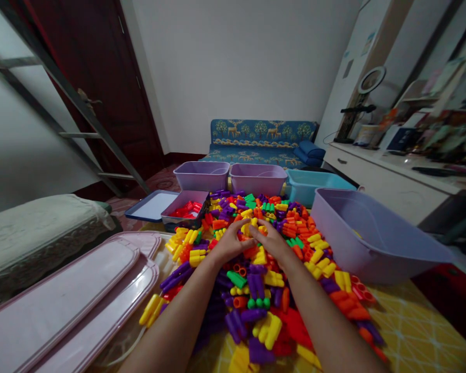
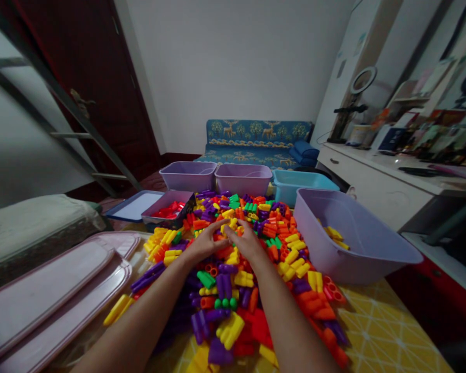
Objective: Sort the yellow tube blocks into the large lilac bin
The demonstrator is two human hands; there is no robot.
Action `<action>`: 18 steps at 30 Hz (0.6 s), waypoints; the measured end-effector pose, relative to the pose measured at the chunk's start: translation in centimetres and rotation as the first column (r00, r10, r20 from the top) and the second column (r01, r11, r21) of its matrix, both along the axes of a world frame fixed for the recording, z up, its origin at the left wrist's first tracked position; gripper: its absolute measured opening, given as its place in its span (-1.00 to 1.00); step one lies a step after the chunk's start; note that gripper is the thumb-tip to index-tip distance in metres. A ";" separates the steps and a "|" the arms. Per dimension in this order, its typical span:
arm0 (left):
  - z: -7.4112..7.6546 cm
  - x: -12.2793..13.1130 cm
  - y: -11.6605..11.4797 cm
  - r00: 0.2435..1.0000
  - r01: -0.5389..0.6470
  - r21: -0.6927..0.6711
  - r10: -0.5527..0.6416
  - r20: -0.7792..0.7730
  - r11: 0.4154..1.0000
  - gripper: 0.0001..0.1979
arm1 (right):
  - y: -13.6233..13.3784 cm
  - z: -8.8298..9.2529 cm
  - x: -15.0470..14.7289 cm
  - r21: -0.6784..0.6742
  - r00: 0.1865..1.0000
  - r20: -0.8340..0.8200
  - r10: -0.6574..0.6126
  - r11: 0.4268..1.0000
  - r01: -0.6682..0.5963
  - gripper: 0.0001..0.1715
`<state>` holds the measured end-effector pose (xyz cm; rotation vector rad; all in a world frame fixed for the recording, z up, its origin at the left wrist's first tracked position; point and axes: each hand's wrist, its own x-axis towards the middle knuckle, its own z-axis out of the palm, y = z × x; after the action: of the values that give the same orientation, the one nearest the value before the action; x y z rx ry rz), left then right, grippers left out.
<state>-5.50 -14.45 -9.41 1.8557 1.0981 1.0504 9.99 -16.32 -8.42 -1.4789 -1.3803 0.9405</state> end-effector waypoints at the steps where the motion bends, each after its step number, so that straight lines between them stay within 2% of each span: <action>1: 0.0 0.1 0.0 1.000 0.018 -0.006 -0.018 0.024 1.000 -0.40 | -0.1 0.1 -0.3 -0.005 0.998 -0.067 0.020 1.000 -0.020 -0.23; 5: 0.0 0.1 -0.2 0.995 0.024 0.064 -0.031 0.096 0.998 -0.39 | -0.4 0.6 -1.0 0.005 0.979 -0.195 0.057 0.998 -0.057 -0.21; 11: 0.6 0.1 -0.4 0.983 -0.016 0.222 -0.026 0.183 0.975 -0.44 | -0.6 1.5 -0.6 0.183 0.976 -0.196 0.094 0.981 -0.058 -0.31; 18: 0.4 -0.1 -0.2 0.979 -0.074 0.164 0.041 0.199 0.984 -0.46 | -0.4 1.3 0.2 0.228 0.972 -0.199 0.129 0.970 -0.082 -0.38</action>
<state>-5.58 -14.63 -8.98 1.8144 0.9767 1.3668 10.15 -16.69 -7.10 -1.1159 -1.3672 0.9500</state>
